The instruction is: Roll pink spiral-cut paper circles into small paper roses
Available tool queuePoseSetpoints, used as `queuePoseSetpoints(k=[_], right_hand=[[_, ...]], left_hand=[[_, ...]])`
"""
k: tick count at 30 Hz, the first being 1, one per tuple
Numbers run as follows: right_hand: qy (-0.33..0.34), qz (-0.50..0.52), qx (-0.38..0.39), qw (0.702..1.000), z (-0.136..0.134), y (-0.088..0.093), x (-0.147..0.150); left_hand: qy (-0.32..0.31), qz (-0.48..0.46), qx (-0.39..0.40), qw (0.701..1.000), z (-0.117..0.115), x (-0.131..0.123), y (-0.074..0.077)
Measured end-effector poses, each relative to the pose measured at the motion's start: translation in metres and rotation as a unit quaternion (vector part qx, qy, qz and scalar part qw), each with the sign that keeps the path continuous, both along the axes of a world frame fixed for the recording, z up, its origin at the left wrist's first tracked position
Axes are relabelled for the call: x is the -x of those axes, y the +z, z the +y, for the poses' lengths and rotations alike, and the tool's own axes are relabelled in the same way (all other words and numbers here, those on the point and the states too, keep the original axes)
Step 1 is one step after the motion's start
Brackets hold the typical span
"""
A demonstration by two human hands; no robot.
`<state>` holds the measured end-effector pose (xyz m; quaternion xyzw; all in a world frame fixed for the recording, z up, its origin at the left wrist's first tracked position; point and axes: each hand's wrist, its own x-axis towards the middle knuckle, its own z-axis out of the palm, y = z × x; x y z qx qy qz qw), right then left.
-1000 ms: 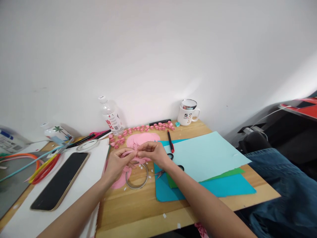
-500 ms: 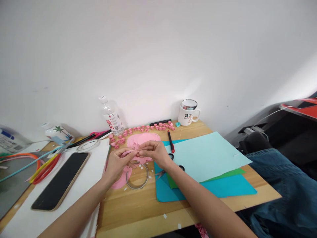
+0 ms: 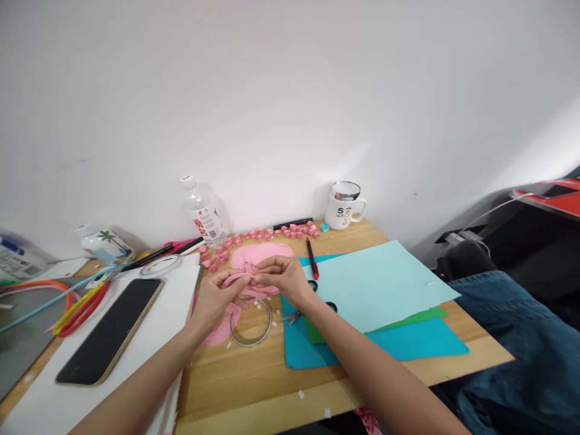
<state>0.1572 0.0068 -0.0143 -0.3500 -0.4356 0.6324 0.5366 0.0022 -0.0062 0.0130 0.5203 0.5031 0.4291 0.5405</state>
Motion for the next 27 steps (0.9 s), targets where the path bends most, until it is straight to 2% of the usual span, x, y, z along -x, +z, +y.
queuePoseSetpoints(k=[4,11,27], right_hand=[[-0.001,-0.005,-0.014,1.000,0.0007,-0.0021,-0.0006],[0.023,0.010,-0.024,0.999,0.0022,-0.0053,-0.0008],[0.007,0.007,-0.023,1.000,0.0024,-0.0080,-0.0001]], left_hand=[[-0.003,-0.007,-0.016,1.000,-0.0002,0.0001,-0.0004],[0.002,-0.048,0.001,0.999,0.0030,0.0024,-0.0073],[0.005,-0.016,0.004,1.000,0.0003,-0.0006,-0.0005]])
